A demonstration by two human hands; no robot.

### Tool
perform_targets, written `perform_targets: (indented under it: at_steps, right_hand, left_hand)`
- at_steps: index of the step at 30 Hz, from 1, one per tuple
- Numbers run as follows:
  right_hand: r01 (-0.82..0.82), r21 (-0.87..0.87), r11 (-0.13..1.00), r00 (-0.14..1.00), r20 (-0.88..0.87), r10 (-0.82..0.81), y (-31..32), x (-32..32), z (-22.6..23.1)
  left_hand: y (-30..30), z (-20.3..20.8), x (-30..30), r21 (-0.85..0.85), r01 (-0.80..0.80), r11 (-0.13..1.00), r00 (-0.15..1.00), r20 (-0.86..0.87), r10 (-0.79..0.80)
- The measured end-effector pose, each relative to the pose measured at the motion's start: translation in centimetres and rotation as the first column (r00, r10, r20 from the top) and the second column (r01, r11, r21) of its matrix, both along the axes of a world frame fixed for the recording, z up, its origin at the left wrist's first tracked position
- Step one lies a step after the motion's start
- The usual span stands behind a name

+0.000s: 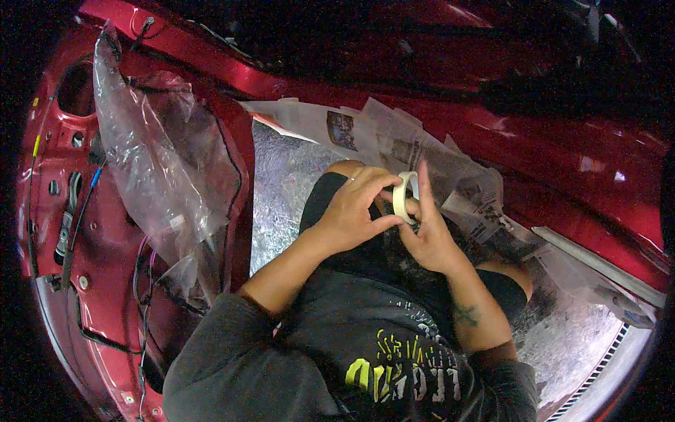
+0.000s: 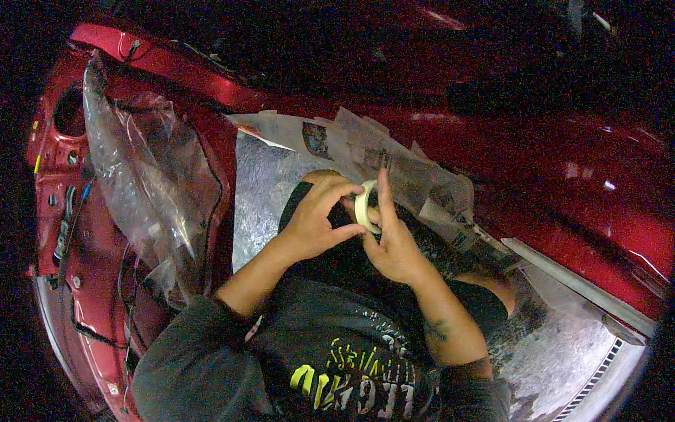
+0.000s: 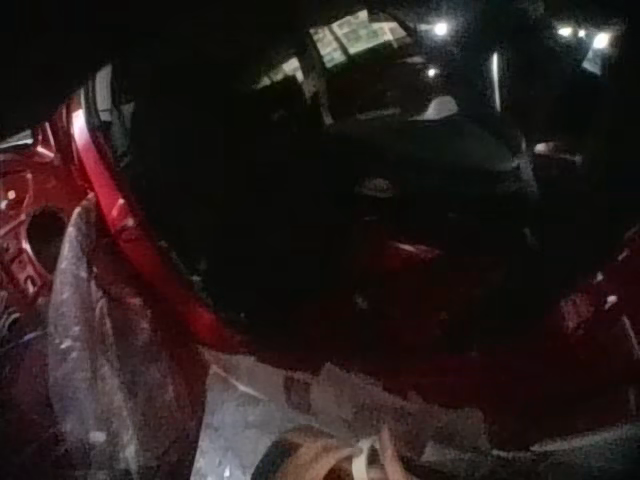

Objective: The person sits inside the trunk of a red car and uses masking tape to secure newspaper and plastic sheeting to the interior surfaces. They repeatedly tear tape, press it onto the car's trim, and smooth the paper to cover the area.

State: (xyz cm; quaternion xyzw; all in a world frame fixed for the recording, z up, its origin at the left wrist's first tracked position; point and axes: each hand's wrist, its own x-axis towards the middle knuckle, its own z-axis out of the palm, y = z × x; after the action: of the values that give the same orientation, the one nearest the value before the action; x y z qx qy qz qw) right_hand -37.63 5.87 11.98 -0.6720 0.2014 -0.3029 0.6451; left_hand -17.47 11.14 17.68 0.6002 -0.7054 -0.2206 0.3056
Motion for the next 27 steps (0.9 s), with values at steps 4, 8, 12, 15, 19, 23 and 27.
perform_targets:
  at_steps: [4,8,12,15,19,23,27]
  right_hand:
    - [-0.047,-0.079,0.996,0.972,-0.235,0.027,0.2,-0.3,-0.1]
    - [-0.105,-0.131,0.986,0.957,-0.282,0.065,0.4,-0.4,-0.1]
    - [-0.167,-0.092,0.982,0.940,-0.315,0.130,0.1,-0.1,-0.1]
    - [-0.190,-0.034,0.981,0.941,-0.293,0.171,0.0,-0.1,0.0]
    - [-0.245,0.124,0.962,0.925,-0.266,0.270,-0.1,0.0,0.5]
    - [-0.304,-0.100,0.947,0.900,-0.357,0.251,-0.1,0.2,1.3]
    - [-0.294,-0.111,0.949,0.895,-0.381,0.232,-0.1,0.5,2.5]
  left_hand:
    - [0.5,-1.3,0.2,0.002,0.006,1.000,1.000,0.008,-0.006]
    - [1.0,-2.6,0.6,-0.122,0.088,0.989,0.992,0.101,-0.076]
    - [2.2,-3.6,0.2,0.093,-0.060,0.994,0.978,-0.195,0.077]
    - [2.6,-3.7,0.5,-0.096,0.005,0.995,1.000,0.013,-0.004]
    - [2.5,-3.5,2.4,0.101,-0.089,0.991,0.950,-0.290,0.114]
    - [2.3,-3.5,2.7,-0.010,-0.020,1.000,0.999,-0.040,0.019]
    - [2.2,-3.4,1.2,-0.123,-0.094,0.988,0.990,0.094,0.106]
